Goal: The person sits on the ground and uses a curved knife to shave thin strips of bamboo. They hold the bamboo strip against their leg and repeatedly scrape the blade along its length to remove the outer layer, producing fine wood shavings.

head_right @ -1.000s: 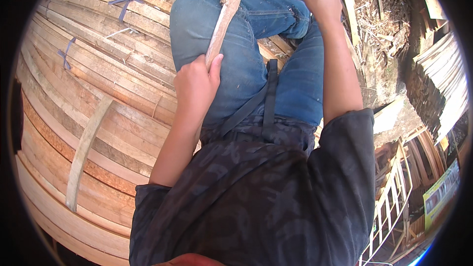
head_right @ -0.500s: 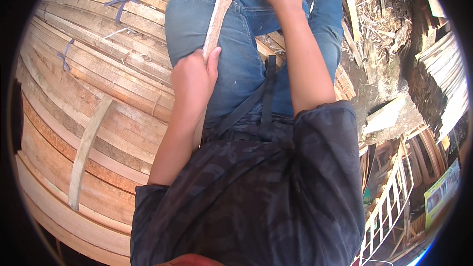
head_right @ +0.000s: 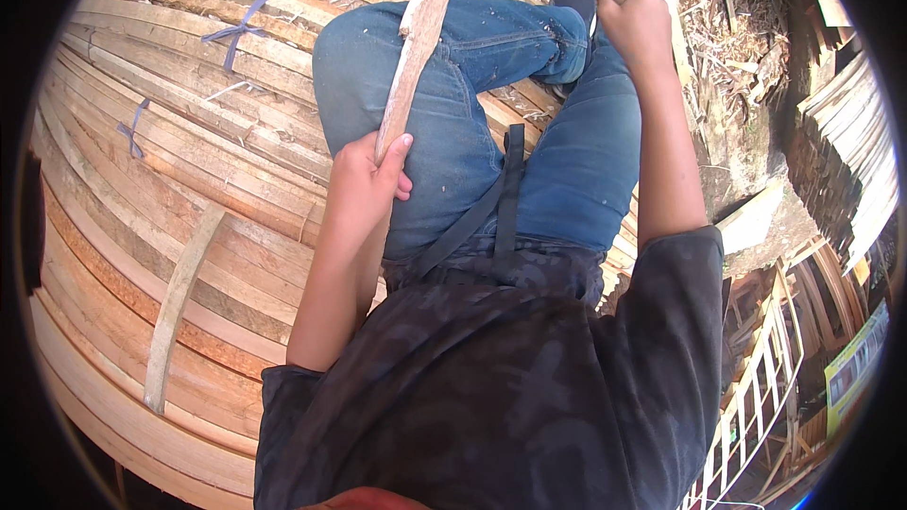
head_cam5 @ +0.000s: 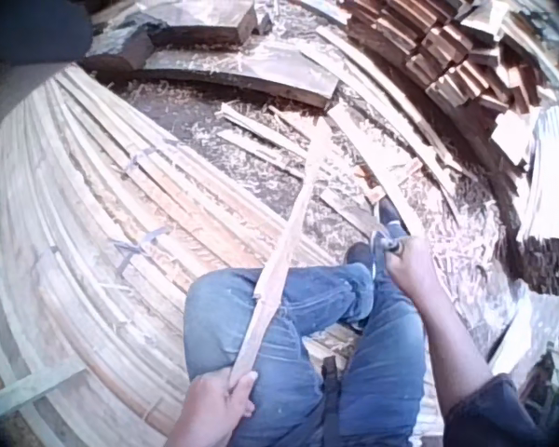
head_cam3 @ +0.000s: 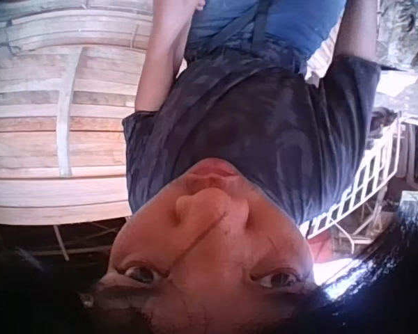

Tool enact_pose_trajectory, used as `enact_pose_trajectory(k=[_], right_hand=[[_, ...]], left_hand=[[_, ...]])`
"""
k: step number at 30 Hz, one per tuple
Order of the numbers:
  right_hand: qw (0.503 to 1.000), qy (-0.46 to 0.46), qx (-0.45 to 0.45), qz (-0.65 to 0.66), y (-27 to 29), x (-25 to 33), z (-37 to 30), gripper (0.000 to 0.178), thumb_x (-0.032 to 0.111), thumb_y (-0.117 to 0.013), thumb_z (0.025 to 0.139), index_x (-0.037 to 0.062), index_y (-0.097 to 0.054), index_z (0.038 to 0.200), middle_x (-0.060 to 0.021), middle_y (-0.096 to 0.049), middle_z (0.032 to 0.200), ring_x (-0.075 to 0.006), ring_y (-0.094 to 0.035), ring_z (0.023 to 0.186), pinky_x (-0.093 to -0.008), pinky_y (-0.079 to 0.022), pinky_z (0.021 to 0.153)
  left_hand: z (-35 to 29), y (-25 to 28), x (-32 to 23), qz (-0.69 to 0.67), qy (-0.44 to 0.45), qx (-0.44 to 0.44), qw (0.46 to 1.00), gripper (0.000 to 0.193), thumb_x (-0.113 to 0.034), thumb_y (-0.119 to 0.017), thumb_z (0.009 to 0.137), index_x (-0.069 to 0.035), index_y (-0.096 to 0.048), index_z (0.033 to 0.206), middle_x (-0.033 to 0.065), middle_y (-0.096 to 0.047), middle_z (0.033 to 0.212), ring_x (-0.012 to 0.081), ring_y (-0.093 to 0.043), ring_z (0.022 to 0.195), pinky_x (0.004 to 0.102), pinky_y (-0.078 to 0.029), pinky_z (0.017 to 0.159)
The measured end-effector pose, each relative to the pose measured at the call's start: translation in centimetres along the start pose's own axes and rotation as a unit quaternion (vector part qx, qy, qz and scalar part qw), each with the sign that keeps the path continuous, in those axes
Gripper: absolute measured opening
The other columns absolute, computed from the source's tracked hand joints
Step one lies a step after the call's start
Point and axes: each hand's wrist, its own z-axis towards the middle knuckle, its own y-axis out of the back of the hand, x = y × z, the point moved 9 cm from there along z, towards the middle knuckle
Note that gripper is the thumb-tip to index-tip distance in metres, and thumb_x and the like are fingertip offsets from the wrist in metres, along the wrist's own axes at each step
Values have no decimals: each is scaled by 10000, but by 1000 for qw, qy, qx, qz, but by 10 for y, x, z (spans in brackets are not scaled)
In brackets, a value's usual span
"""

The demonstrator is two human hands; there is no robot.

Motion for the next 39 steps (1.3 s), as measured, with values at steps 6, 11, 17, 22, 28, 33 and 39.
enact_pose_trajectory(k=[6,11,17,22,28,33,39], right_hand=[[994,-11,57,90,-63,97,-41,501,461,-689,855,-31,-701,761,-259,-635,670,-444,-645,706,-476,-528,688],[991,-43,117,48,-77,97,-37,446,421,-668,807,-20,-732,814,-276,-686,830,-442,-680,838,-479,-553,786],[991,-49,126,-7,-96,79,-12,394,327,-673,746,-12,-728,940,-266,-698,964,-419,-683,930,-465,-550,846],[993,-49,99,-34,-113,39,23,395,333,-635,750,6,-731,949,-271,-688,1010,-418,-670,972,-471,-533,882],[989,-110,95,-6,-106,55,12,369,297,-650,744,-12,-726,931,-268,-697,980,-417,-677,962,-466,-541,866],[987,-76,131,44,-88,80,-32,363,296,-635,777,-39,-728,879,-290,-690,917,-435,-683,894,-480,-550,816],[992,-61,107,11,-83,82,-29,338,283,-654,740,-17,-735,873,-271,-698,894,-427,-690,869,-467,-562,789]], left_hand=[[1,-7,5,-40,-65,26,997,288,-227,-567,998,20,-604,857,32,-556,587,98,-557,487,255,-456,452],[1,-6,2,31,-110,-27,993,270,-199,-554,988,38,-611,871,112,-565,618,222,-570,535,347,-455,492],[-1,-5,-9,89,-102,-62,989,268,-191,-568,962,54,-631,873,285,-619,704,466,-631,708,506,-489,634],[-3,-2,-13,104,-95,-53,989,279,-192,-559,968,60,-628,870,288,-619,699,470,-630,713,507,-491,642],[4,-5,-1,41,-76,-39,995,284,-200,-569,966,58,-614,856,284,-622,697,477,-628,718,509,-491,650],[-1,-3,-17,117,-91,-61,987,296,-205,-557,971,57,-603,843,286,-622,693,476,-631,707,522,-494,643],[-7,-7,-31,196,-145,-106,964,285,-199,-540,981,52,-599,860,295,-614,679,478,-629,683,531,-497,610]])
